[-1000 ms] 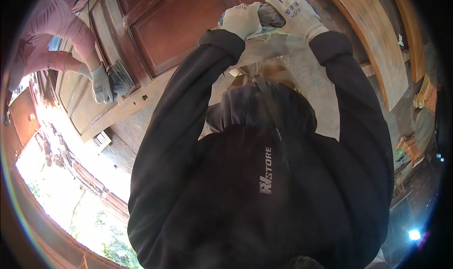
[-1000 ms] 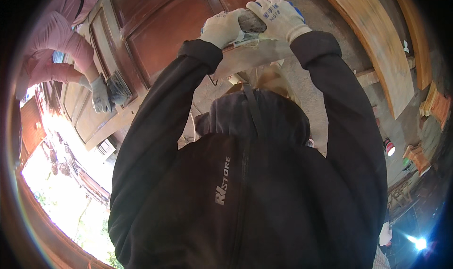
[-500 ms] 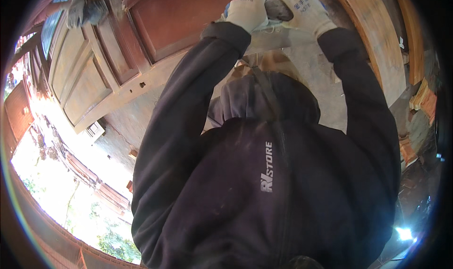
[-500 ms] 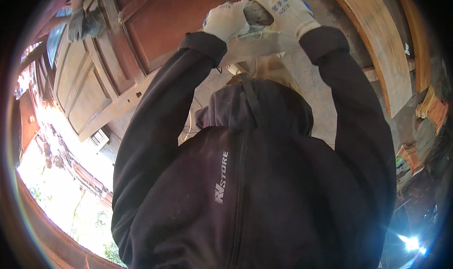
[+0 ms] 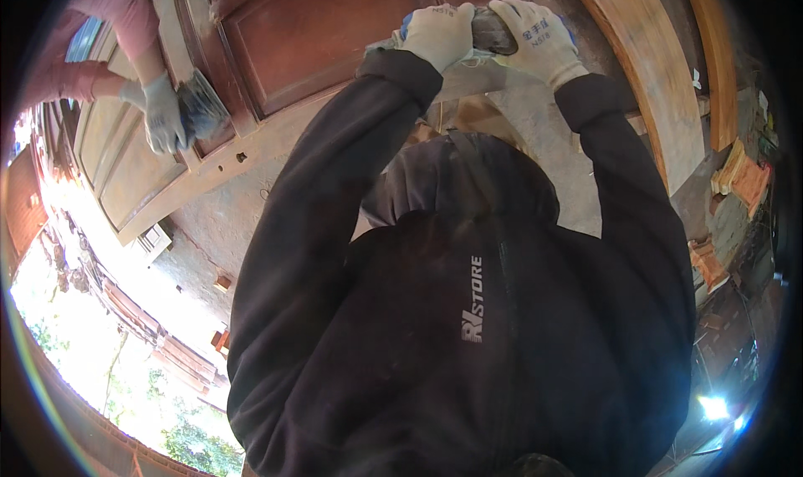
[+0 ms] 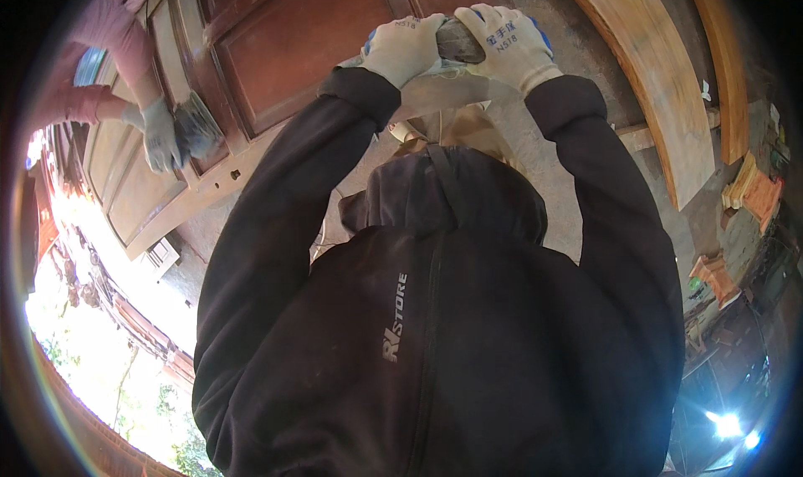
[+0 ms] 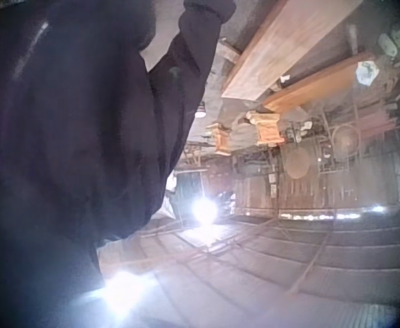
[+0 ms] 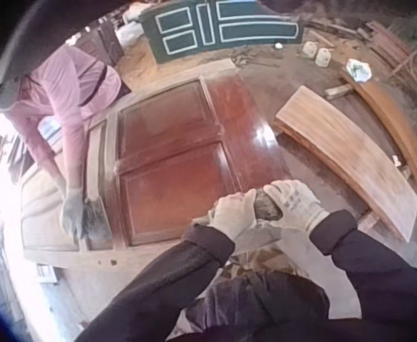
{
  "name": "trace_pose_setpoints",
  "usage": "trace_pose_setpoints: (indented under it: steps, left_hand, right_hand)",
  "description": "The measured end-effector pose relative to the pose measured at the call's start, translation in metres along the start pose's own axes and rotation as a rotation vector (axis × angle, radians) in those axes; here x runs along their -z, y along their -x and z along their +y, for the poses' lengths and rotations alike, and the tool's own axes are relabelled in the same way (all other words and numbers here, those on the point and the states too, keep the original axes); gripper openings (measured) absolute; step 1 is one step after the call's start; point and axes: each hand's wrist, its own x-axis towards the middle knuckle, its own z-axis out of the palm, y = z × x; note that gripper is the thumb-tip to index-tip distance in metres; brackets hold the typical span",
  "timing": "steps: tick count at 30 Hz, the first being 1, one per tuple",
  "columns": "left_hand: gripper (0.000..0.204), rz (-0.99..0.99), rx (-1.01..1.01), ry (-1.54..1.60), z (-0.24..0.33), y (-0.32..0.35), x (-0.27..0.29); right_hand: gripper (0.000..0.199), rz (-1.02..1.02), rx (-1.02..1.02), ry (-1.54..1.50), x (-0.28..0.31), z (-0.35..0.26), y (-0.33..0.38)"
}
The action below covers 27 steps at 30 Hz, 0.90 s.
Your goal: The person sands a large wooden door using a handheld electric sander, moving it across the panels and edges. Another person in pink is visible nearby, also sanding a different section of the door.
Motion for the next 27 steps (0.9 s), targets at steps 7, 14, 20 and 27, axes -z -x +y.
trace_pose_setpoints:
  steps: [7,14,20,27]
  left_hand:
    - [0.028,0.097,-0.037,0.037,-0.005,-0.008,-0.008]
    - [0.027,0.098,-0.022,0.057,0.001,-0.020,-0.006]
    - [0.031,-0.064,-0.103,0.135,-0.002,0.039,-0.012]
    - [0.062,-0.367,0.115,0.087,-0.038,0.124,-0.002]
  right_hand:
    - [0.073,-0.049,0.041,-0.002,0.010,0.009,-0.013]
    - [0.073,-0.032,0.020,0.028,0.005,0.024,-0.013]
    - [0.066,-0.031,0.002,-0.157,0.025,-0.033,0.021]
    - [0.065,-0.126,-0.001,-0.387,-0.009,-0.127,0.028]
